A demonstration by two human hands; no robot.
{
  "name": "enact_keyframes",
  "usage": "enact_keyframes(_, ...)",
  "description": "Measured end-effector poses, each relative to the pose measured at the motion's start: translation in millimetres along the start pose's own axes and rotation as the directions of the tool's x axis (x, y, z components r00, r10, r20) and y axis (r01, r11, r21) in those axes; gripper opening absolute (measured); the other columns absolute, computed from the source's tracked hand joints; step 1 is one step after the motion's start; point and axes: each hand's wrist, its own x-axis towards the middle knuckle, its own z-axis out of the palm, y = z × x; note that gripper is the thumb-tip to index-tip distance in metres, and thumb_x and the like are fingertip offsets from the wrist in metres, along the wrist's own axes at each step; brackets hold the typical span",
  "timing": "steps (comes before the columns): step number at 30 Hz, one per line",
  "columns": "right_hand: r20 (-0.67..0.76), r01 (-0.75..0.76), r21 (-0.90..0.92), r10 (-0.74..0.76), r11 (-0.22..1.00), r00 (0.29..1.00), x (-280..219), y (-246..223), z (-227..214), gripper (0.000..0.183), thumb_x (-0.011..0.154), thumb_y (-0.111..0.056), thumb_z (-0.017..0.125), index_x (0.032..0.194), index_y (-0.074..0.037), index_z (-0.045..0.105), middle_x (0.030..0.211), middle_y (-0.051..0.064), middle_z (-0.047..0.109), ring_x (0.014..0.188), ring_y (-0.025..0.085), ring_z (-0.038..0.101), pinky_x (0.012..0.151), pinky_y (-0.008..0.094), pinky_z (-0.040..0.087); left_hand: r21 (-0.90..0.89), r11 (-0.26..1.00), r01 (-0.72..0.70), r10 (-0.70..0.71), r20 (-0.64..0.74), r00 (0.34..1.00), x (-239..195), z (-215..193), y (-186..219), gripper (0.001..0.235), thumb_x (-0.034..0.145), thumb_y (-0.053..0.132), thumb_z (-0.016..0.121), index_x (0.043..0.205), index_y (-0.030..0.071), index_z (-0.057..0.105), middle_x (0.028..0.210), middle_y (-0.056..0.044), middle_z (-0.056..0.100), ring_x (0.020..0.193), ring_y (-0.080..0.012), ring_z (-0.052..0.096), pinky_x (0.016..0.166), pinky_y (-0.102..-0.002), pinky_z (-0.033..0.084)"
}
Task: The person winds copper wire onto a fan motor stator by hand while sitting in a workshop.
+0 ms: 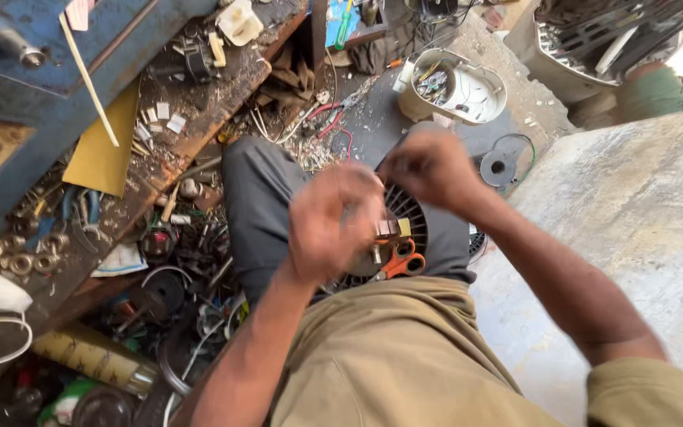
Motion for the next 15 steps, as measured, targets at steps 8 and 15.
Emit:
enact_keyframes(8, 0.480, 0.318, -0.194, -0.193, 0.928, 0.856, -75.1, -58.2, 0.6, 0.014, 0.072, -0.013, 0.081, 0.083, -0.016, 0.074, 0.068, 0.005, 0.063, 0.060, 0.029, 0.066, 0.052, 0.046, 0.050, 0.026, 0.934, 0.356, -0.350, 0.266, 0.898, 14.5, -36.3, -33.5, 0.016, 0.081, 0.012, 0.074, 0.096, 0.005, 0.076, 0.093, -0.013, 0.073, 0.086, -0.0233, 0.071, 0.079, -0.038, 0.056)
enact_keyframes(15, 0.213, -0.031, 0.016, 0.027, 0.999, 0.977, -28.1, 10.1, 1.2, 0.013, 0.079, -0.016, 0.082, 0.087, -0.008, 0.075, 0.076, 0.011, 0.066, 0.069, 0.031, 0.066, 0.061, 0.041, 0.051, 0.641, 0.635, -0.431, 0.384, 0.222, 0.896, -17.3, -5.0, 19.0, 0.009, 0.087, 0.008, 0.073, 0.093, 0.003, 0.076, 0.106, -0.010, 0.075, 0.107, -0.0259, 0.068, 0.102, -0.040, 0.054)
